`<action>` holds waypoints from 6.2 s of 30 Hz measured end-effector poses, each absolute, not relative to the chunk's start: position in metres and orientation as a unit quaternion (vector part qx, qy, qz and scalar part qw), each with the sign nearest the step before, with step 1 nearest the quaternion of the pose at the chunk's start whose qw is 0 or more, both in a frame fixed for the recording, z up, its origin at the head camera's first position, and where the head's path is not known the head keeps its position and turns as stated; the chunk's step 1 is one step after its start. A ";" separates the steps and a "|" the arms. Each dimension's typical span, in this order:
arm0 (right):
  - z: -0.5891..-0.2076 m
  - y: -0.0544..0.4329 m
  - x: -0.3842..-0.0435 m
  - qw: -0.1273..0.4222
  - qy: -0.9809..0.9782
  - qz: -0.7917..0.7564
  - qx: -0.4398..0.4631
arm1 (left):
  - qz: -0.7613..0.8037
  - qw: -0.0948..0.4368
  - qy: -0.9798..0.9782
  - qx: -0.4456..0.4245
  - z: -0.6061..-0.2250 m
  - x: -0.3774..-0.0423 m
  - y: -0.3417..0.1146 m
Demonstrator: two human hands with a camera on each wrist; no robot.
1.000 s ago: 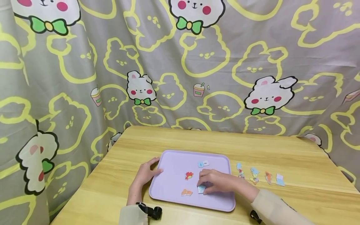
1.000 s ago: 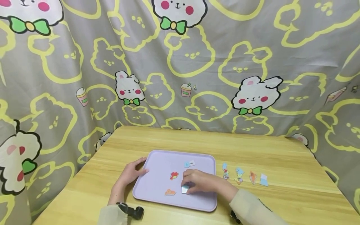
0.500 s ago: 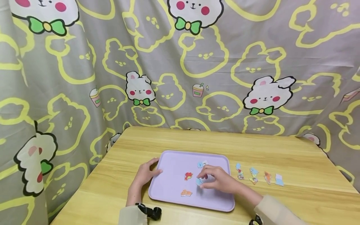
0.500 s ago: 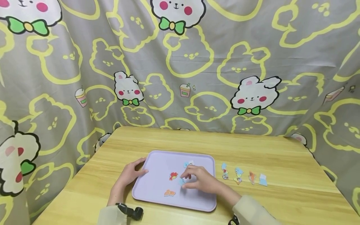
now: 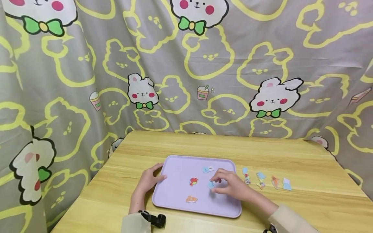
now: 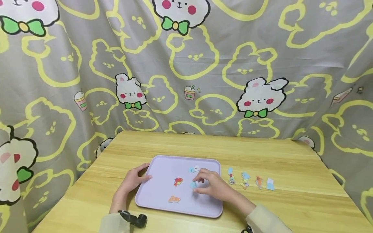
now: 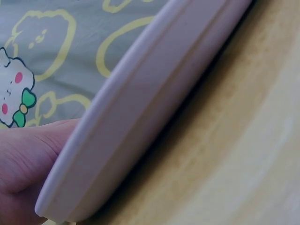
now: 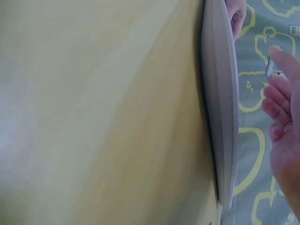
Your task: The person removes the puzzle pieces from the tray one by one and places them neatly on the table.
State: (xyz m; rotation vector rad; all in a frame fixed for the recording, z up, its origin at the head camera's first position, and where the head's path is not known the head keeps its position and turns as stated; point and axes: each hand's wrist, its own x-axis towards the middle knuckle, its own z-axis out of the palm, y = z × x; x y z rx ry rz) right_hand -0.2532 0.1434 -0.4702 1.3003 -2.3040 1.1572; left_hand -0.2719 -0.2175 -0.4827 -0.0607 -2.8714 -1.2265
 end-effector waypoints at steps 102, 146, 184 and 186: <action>-0.465 0.205 -0.259 0.166 -0.878 0.291 0.343 | -0.387 0.007 -0.922 -0.012 -0.481 -0.272 -0.225; -0.460 0.134 -0.333 0.111 -0.878 0.128 0.447 | -0.397 0.028 -0.917 -0.022 -0.484 -0.271 -0.217; -0.451 0.128 -0.301 0.097 -0.848 0.337 0.397 | -0.395 0.025 -0.918 -0.022 -0.481 -0.269 -0.215; -0.451 0.127 -0.298 0.109 -0.844 0.347 0.394 | -0.391 0.027 -0.920 -0.025 -0.481 -0.269 -0.216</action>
